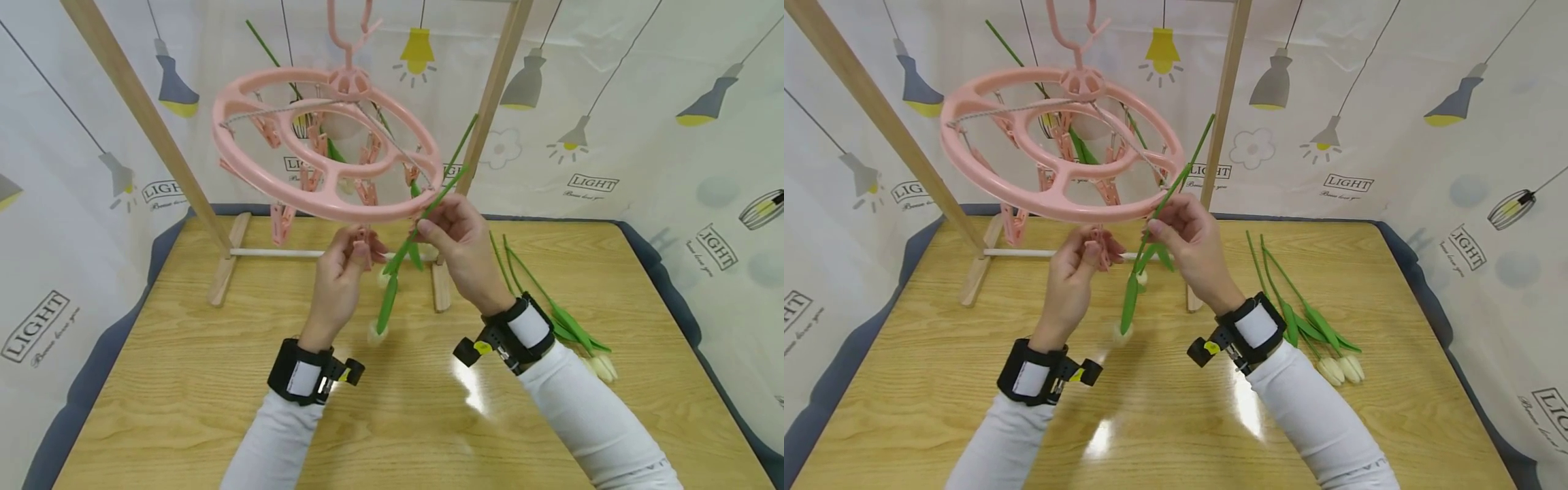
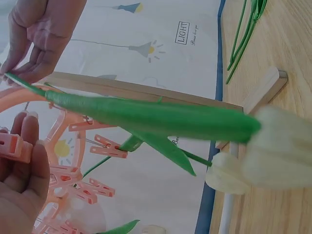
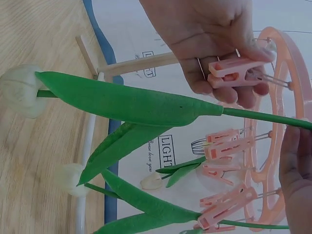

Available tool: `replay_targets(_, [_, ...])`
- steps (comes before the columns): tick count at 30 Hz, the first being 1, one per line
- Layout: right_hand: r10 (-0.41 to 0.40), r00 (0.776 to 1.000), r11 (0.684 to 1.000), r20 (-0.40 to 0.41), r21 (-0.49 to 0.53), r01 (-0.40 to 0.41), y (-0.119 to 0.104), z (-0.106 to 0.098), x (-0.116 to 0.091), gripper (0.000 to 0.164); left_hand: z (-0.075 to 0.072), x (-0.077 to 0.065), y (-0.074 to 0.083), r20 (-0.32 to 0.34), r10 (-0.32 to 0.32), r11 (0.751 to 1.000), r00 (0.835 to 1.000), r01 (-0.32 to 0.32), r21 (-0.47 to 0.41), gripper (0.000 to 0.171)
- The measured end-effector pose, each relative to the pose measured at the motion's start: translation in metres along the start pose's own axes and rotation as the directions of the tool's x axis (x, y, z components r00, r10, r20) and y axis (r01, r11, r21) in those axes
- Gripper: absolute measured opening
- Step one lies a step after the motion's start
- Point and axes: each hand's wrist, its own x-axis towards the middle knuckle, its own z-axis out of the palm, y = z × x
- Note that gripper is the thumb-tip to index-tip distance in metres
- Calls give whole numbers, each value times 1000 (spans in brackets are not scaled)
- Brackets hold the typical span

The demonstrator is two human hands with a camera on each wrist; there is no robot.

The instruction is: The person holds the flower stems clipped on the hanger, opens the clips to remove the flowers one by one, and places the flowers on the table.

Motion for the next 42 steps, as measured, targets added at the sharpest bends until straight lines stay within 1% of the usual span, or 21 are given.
replay_targets(5, [1, 1000, 1000, -29, -16, -2, -3, -4, 1, 24, -3, -1, -2, 34, 13, 999, 999, -12, -38, 30])
replay_targets(12, [6, 998, 999, -60, -41, -8, -8, -11, 4, 21, -5, -2, -1, 44, 17, 1000, 999, -16, -19, 34])
replay_targets(14, [-6, 998, 999, -64, -48, 3, -9, -14, 5, 22, -6, -2, -2, 44, 18, 1000, 999, -18, -18, 36])
replay_targets(18, [-25, 997, 998, -67, -61, 21, -14, -21, 7, 29, -7, -2, -2, 45, 23, 999, 999, -21, -27, 37])
replay_targets(26, [-55, 992, 993, -115, -106, 43, -20, -39, 7, 28, -8, -3, -2, 41, 23, 999, 999, -22, -36, 38])
replay_targets(31, [-83, 988, 989, -133, -131, 65, -24, -52, 8, 26, -9, -3, -3, 37, 33, 999, 999, -32, -38, 48])
replay_targets(36, [-57, 991, 993, -122, -112, 43, -26, -64, 8, 25, -10, -4, -6, 33, 31, 998, 999, -30, -46, 51])
replay_targets(39, [-49, 991, 989, -121, -142, 32, -26, -72, 7, 25, -10, -4, -7, 31, 31, 998, 999, -30, -48, 50])
replay_targets(42, [-54, 988, 986, -146, -163, 30, -27, -81, 7, 24, -10, -4, -6, 31, 33, 998, 999, -31, -52, 51])
